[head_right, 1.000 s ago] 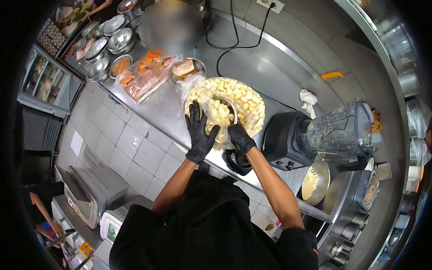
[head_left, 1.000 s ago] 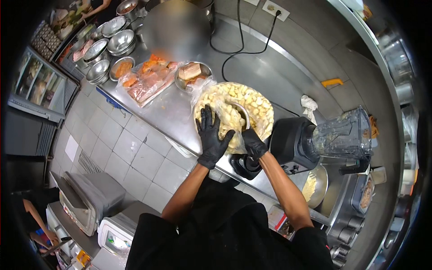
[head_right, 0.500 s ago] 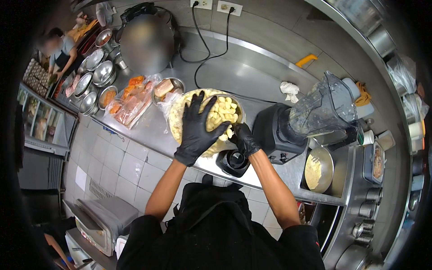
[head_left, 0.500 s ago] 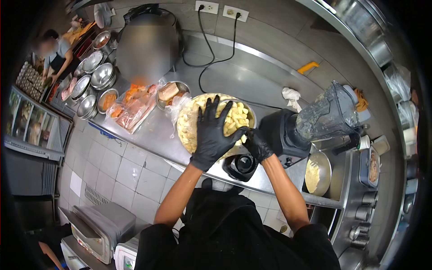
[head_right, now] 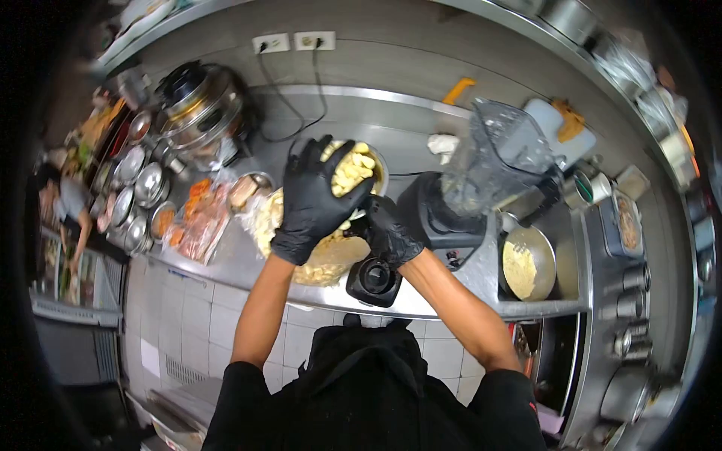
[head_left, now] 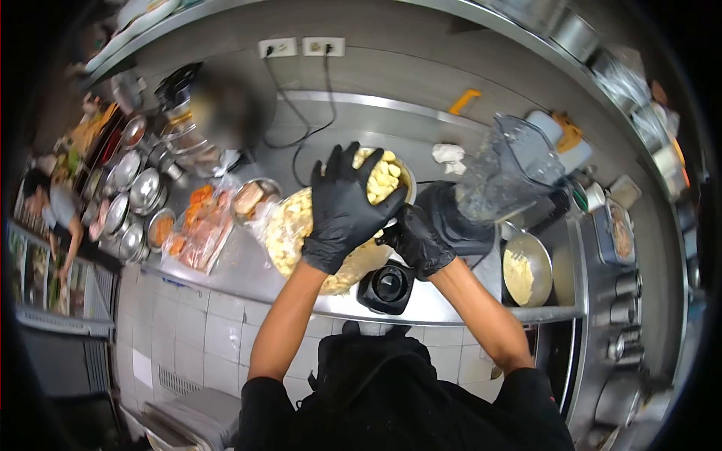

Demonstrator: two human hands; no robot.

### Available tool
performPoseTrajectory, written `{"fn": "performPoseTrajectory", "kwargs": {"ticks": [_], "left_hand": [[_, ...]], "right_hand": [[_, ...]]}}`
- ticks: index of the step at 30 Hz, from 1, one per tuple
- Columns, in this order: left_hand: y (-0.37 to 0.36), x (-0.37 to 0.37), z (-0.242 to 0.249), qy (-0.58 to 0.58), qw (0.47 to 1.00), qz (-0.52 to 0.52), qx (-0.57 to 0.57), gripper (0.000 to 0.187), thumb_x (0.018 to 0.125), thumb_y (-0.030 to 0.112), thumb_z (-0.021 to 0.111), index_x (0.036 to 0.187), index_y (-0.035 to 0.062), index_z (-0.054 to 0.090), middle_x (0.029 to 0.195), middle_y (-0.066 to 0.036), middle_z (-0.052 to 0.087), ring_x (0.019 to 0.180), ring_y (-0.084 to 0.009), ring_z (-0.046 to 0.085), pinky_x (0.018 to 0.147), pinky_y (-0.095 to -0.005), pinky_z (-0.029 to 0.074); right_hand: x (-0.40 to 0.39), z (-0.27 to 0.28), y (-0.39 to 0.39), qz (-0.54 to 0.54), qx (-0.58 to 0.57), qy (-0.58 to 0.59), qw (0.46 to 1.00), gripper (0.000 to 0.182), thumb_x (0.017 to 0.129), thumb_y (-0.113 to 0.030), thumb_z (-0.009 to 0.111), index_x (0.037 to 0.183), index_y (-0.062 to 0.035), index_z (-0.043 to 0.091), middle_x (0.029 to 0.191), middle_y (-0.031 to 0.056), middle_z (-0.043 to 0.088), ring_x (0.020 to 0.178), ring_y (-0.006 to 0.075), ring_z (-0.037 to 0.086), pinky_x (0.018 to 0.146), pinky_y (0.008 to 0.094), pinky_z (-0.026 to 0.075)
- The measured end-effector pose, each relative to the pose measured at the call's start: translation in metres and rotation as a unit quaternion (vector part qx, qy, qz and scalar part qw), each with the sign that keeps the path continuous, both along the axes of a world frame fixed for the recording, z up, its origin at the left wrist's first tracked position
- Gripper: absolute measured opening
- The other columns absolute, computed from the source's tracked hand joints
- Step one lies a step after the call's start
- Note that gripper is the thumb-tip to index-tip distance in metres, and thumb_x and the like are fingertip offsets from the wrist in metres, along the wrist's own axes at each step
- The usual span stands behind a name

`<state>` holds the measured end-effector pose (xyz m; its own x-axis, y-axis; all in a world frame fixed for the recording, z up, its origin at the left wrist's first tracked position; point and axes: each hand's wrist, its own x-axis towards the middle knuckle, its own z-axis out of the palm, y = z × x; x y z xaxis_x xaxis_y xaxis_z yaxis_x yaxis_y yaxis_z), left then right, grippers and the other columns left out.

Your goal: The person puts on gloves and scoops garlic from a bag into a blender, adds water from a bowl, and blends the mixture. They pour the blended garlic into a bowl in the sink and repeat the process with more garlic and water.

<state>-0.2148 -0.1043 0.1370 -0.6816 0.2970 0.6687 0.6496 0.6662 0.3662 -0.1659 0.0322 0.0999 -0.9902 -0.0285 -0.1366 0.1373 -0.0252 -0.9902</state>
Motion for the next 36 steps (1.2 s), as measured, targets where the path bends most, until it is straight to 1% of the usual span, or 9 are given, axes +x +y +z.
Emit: {"fn": "performPoseTrajectory", "kwargs": {"ticks": [1, 3, 7, 11, 12, 17, 22, 30, 36], "left_hand": [[0.005, 0.001, 0.017, -0.009, 1.000, -0.023, 0.014, 0.057, 0.070, 0.049, 0.064, 0.115, 0.0136, 0.059, 0.119, -0.017, 0.052, 0.114, -0.0352, 0.045, 0.094, -0.0538, 0.031], [0.022, 0.004, 0.054, 0.034, 0.999, -0.015, 0.013, 0.054, 0.070, 0.046, 0.064, 0.110, 0.0109, 0.061, 0.116, -0.015, 0.053, 0.108, -0.0334, 0.049, 0.090, -0.0496, 0.036], [0.078, 0.004, 0.124, 0.141, 0.984, -0.088, 0.069, 0.050, 0.070, 0.044, 0.067, 0.106, 0.0092, 0.063, 0.102, -0.018, 0.060, 0.093, -0.0341, 0.059, 0.080, -0.0433, 0.046], [0.168, 0.000, 0.152, 0.138, 0.978, -0.101, 0.118, 0.050, 0.070, 0.049, 0.063, 0.100, 0.0089, 0.063, 0.099, -0.020, 0.061, 0.089, -0.0342, 0.060, 0.074, -0.0461, 0.046], [0.192, 0.000, 0.150, 0.166, 0.973, -0.072, 0.143, 0.052, 0.070, 0.051, 0.062, 0.101, 0.0092, 0.063, 0.099, -0.020, 0.060, 0.093, -0.0352, 0.058, 0.076, -0.0473, 0.045], [0.259, -0.003, 0.116, 0.148, 0.953, -0.116, 0.237, 0.062, 0.073, 0.050, 0.063, 0.117, 0.0081, 0.052, 0.110, -0.020, 0.051, 0.104, -0.0367, 0.049, 0.084, -0.0503, 0.041], [0.255, 0.009, 0.089, 0.001, 0.986, -0.128, 0.108, 0.068, 0.077, 0.044, 0.059, 0.126, -0.0008, 0.043, 0.121, -0.026, 0.045, 0.108, -0.0407, 0.049, 0.089, -0.0477, 0.041], [0.244, -0.011, 0.073, 0.192, 0.949, -0.236, 0.084, 0.031, 0.080, 0.029, 0.050, 0.097, 0.0078, 0.063, 0.089, -0.014, 0.064, 0.083, -0.0350, 0.060, 0.086, -0.0434, 0.043], [0.113, 0.026, 0.098, -0.030, 0.977, -0.202, 0.060, 0.025, 0.084, 0.021, 0.052, 0.095, 0.0050, 0.066, 0.091, -0.016, 0.065, 0.084, -0.0331, 0.061, 0.077, -0.0387, 0.046]], "right_hand": [[0.006, 0.011, 0.009, 0.067, 0.183, 0.125, 0.973, 0.021, 0.091, -0.015, 0.046, 0.100, 0.0015, 0.055, 0.089, 0.0094, 0.059, 0.073, 0.0162, 0.061, 0.062, 0.0283, 0.054], [0.020, 0.075, 0.010, -0.037, -0.157, -0.016, 0.987, 0.020, 0.091, -0.013, 0.045, 0.103, -0.0007, 0.055, 0.090, 0.0059, 0.057, 0.076, 0.0138, 0.059, 0.064, 0.0274, 0.052], [0.030, 0.135, 0.060, -0.111, -0.177, 0.125, 0.970, 0.026, 0.092, -0.020, 0.047, 0.112, -0.0050, 0.054, 0.090, 0.0033, 0.060, 0.075, 0.0143, 0.060, 0.065, 0.0270, 0.051], [0.030, 0.168, 0.170, -0.057, 0.349, 0.360, 0.863, 0.035, 0.092, -0.038, 0.051, 0.103, -0.0058, 0.056, 0.082, 0.0063, 0.059, 0.060, 0.0103, 0.055, 0.055, 0.0228, 0.051], [0.034, 0.185, 0.181, -0.126, 0.074, 0.136, 0.980, 0.031, 0.091, -0.034, 0.052, 0.101, -0.0057, 0.057, 0.079, 0.0055, 0.059, 0.061, 0.0107, 0.055, 0.054, 0.0232, 0.050], [0.026, 0.183, 0.241, -0.217, 0.108, 0.057, 0.968, 0.021, 0.088, -0.017, 0.049, 0.098, -0.0004, 0.057, 0.082, 0.0080, 0.060, 0.064, 0.0159, 0.059, 0.054, 0.0279, 0.050], [0.026, 0.157, 0.237, -0.248, 0.552, 0.251, 0.756, 0.041, 0.081, -0.013, 0.057, 0.119, -0.0012, 0.047, 0.098, 0.0238, 0.061, 0.088, 0.0371, 0.061, 0.072, 0.0395, 0.050], [0.035, 0.144, 0.230, -0.146, 0.657, 0.365, 0.644, 0.070, 0.066, 0.002, 0.056, 0.133, -0.0114, 0.039, 0.125, 0.0159, 0.050, 0.104, 0.0342, 0.056, 0.084, 0.0386, 0.049], [0.030, 0.151, 0.217, -0.280, 0.587, 0.473, 0.594, 0.068, 0.068, 0.007, 0.054, 0.133, -0.0113, 0.040, 0.121, 0.0177, 0.053, 0.103, 0.0349, 0.057, 0.082, 0.0371, 0.050]]}}
